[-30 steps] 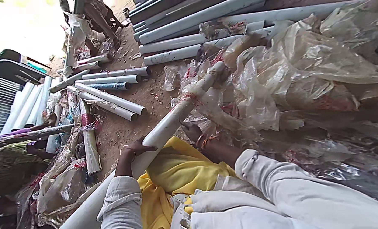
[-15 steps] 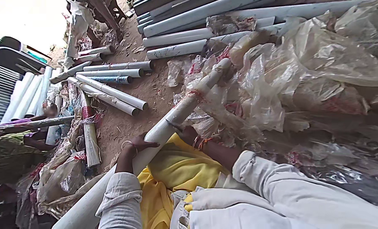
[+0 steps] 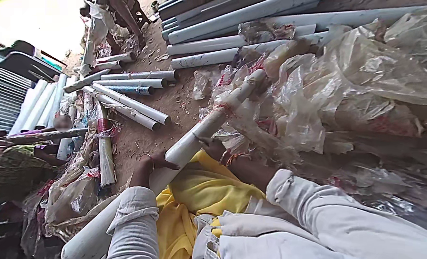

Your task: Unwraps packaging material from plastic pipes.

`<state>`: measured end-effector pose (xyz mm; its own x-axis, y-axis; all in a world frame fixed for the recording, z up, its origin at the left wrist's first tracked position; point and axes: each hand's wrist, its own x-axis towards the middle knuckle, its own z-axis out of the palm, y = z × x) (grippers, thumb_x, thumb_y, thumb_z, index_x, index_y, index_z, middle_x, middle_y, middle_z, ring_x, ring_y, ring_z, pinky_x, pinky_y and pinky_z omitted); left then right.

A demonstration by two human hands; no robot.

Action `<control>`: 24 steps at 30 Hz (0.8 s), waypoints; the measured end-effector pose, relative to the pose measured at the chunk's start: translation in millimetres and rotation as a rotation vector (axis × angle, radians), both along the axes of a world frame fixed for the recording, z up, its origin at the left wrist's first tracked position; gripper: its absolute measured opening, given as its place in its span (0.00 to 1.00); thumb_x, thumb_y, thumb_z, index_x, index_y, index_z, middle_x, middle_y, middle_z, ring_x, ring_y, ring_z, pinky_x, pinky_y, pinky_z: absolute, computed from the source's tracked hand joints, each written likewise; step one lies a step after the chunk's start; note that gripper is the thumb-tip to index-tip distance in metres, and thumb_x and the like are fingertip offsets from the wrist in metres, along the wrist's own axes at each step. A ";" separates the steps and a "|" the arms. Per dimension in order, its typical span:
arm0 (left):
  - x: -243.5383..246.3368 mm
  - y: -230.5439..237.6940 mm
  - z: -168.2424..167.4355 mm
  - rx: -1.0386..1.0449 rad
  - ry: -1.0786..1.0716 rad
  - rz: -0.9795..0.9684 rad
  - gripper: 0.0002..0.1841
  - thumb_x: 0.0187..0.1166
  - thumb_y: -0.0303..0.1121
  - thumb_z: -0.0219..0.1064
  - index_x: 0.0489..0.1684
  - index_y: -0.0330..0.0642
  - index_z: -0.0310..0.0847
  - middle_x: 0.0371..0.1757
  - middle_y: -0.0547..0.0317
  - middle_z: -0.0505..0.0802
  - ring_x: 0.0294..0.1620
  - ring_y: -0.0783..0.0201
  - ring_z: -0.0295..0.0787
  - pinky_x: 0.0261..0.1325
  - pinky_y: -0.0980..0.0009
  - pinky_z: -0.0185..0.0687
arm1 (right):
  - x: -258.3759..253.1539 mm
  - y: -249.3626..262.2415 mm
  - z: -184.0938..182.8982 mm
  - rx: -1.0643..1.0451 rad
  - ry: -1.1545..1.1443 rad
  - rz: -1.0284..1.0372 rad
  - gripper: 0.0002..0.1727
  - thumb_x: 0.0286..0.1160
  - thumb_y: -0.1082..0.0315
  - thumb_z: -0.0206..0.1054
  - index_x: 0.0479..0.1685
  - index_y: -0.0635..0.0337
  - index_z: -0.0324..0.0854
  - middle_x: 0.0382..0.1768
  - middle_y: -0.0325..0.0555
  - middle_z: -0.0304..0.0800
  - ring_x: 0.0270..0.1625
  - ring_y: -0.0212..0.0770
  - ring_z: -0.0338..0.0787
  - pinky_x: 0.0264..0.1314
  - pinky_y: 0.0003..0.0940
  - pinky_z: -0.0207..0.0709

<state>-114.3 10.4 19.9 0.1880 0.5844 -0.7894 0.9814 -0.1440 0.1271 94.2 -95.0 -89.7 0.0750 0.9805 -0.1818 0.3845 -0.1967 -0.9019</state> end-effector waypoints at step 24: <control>-14.0 -61.7 11.8 0.280 0.261 -0.196 0.63 0.56 0.62 0.83 0.94 0.49 0.46 0.77 0.35 0.79 0.79 0.37 0.74 0.78 0.34 0.64 | -50.4 -34.5 10.9 0.132 -0.238 0.280 0.27 0.92 0.57 0.50 0.89 0.34 0.68 0.67 0.65 0.84 0.61 0.62 0.89 0.63 0.59 0.78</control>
<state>-128.3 -51.3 31.7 0.1317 0.7557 -0.6416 0.9261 -0.3246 -0.1922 43.8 -129.5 -78.8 -0.1744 0.9827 -0.0622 0.6080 0.0577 -0.7918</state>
